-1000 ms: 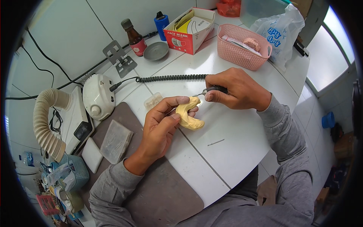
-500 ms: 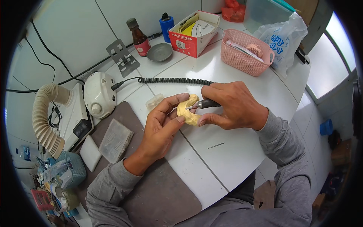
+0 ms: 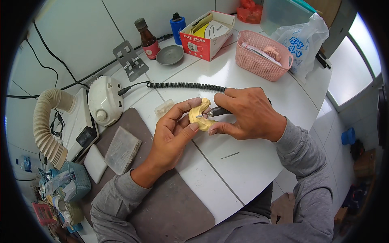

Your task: Trimming and shaping a plaster dental model using a rotary handpiece at a dental lab bench.

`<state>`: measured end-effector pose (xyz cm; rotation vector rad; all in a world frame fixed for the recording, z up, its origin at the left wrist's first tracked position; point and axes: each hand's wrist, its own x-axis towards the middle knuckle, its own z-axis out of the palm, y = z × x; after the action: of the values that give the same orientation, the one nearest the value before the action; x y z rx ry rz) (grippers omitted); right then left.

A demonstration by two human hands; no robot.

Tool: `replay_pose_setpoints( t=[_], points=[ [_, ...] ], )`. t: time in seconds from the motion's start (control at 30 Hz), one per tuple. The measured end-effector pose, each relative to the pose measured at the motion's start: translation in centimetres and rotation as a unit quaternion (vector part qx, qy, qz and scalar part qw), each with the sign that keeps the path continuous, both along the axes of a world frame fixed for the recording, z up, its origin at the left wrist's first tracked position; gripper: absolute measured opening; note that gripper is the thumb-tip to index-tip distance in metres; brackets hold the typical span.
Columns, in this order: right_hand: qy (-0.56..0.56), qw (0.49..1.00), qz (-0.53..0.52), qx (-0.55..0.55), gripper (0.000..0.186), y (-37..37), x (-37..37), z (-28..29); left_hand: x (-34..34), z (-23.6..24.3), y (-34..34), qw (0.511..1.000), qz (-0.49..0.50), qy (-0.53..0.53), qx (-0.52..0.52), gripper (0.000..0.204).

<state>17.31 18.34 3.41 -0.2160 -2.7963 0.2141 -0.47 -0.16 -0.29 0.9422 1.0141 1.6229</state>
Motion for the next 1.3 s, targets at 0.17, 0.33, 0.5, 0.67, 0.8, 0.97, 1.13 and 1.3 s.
replay_pose_setpoints(
  t=[0.17, 0.33, 0.5, 0.67, 0.8, 0.97, 1.13, 1.3],
  points=[
    [0.005, 1.000, -0.001, 0.010, 0.075, -0.02, 0.11, 0.01, -0.29, -0.37, -0.07, 1.000, -0.015, -0.006, 0.007, 0.055],
    [0.006, 1.000, -0.002, 0.013, 0.075, -0.04, 0.15, 0.15, -0.29, -0.31, -0.13, 1.000, -0.013, 0.005, 0.005, 0.056],
    [-0.002, 1.000, -0.001, 0.009, 0.073, 0.06, 0.11, -0.09, -0.32, -0.35, -0.10, 1.000, -0.013, 0.011, 0.005, 0.056],
    [0.001, 1.000, 0.001, 0.002, 0.072, 0.08, 0.18, -0.18, -0.37, -0.37, -0.04, 1.000, -0.015, 0.011, 0.006, 0.056],
    [-0.003, 1.000, 0.006, -0.006, 0.071, 0.14, 0.15, -0.10, -0.34, -0.31, 0.03, 1.000, -0.016, 0.019, 0.010, 0.056],
    [0.003, 1.000, 0.009, 0.000, 0.070, 0.14, 0.16, -0.02, -0.20, -0.08, -0.09, 1.000, -0.016, 0.023, 0.010, 0.055],
    [0.010, 1.000, 0.011, 0.009, 0.070, 0.17, 0.16, -0.08, -0.16, -0.01, -0.08, 1.000, -0.016, 0.022, 0.012, 0.055],
    [0.014, 1.000, 0.013, 0.005, 0.070, 0.20, 0.14, -0.20, -0.19, -0.14, -0.10, 1.000, -0.013, 0.019, 0.007, 0.055]
  ],
)
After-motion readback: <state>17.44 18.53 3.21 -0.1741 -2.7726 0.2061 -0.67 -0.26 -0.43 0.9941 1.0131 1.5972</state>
